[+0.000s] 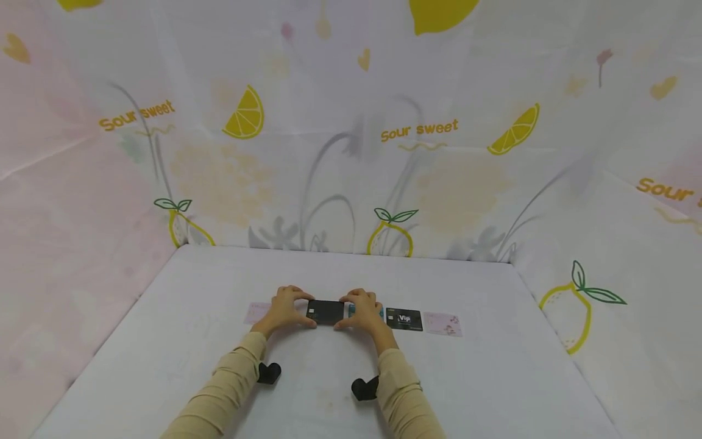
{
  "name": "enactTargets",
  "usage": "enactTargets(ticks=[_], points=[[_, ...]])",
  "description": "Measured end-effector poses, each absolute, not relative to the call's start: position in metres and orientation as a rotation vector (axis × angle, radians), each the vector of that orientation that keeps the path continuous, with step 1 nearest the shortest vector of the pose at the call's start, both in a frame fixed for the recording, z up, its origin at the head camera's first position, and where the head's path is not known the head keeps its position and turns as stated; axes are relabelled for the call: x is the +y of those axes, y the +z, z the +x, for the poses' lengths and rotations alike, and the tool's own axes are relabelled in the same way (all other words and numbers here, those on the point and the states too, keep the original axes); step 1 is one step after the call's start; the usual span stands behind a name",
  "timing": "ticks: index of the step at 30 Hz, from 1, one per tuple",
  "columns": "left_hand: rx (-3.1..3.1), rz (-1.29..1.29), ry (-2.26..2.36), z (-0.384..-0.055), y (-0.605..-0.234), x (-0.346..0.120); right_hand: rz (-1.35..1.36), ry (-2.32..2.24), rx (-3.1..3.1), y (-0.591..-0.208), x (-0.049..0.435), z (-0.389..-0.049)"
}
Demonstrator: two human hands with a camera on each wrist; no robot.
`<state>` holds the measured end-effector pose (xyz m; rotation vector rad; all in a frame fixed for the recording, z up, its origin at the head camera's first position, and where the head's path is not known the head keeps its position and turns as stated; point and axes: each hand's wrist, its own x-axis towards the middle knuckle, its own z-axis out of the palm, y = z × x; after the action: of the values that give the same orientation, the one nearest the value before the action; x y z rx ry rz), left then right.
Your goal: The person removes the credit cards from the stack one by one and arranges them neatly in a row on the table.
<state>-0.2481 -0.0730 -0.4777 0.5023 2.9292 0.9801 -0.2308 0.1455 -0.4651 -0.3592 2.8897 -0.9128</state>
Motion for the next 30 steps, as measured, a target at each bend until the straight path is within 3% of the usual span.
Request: enactTargets(ticks=[30], points=[[2.965, 0.510, 0.838, -0.2497, -0.4809, -0.0707, -0.344, -0.687, 2.905, -0.4662, 0.1518, -0.2335]])
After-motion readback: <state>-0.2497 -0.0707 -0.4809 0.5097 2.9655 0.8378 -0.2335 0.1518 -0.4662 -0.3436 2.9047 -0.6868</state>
